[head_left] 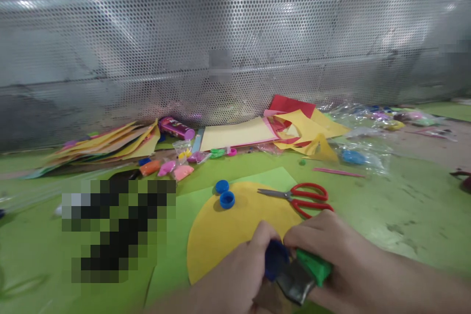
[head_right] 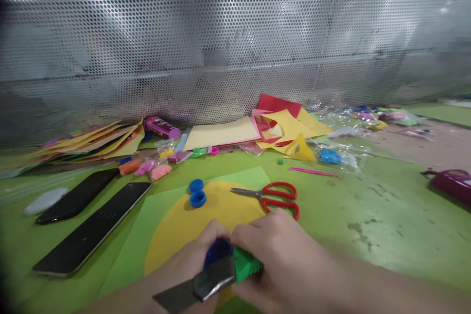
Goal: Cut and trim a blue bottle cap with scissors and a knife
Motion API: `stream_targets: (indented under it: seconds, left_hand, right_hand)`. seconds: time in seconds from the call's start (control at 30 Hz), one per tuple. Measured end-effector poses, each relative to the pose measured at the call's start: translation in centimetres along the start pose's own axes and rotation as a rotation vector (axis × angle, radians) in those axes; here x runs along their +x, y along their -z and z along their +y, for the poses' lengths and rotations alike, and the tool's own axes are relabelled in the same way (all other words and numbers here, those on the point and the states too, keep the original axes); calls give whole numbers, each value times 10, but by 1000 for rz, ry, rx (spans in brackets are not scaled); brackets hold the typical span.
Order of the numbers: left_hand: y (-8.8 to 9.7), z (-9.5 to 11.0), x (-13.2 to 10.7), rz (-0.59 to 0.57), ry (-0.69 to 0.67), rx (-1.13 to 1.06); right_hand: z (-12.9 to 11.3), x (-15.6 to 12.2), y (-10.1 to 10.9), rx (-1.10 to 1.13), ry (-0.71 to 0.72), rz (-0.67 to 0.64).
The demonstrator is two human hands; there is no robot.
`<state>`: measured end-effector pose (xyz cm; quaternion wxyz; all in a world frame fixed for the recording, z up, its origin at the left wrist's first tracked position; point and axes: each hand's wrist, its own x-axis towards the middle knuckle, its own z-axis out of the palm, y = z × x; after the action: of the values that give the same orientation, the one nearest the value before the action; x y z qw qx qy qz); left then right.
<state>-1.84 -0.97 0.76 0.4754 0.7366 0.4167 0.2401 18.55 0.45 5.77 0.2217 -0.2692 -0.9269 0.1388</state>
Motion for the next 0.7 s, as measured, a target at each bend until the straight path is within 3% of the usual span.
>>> stream_targets:
  seconds: [0.23, 0.4, 0.7]
  left_hand:
    - [8, 17, -6, 10, 19, -44]
    - [10, 19, -7, 103, 20, -15]
    - [5, 21, -5, 13, -36, 11]
  right_hand:
    - [4, 9, 2, 13, -21, 104]
    - [3, 8, 4, 29, -63, 61]
    - [8, 11, 9, 90, -137, -83]
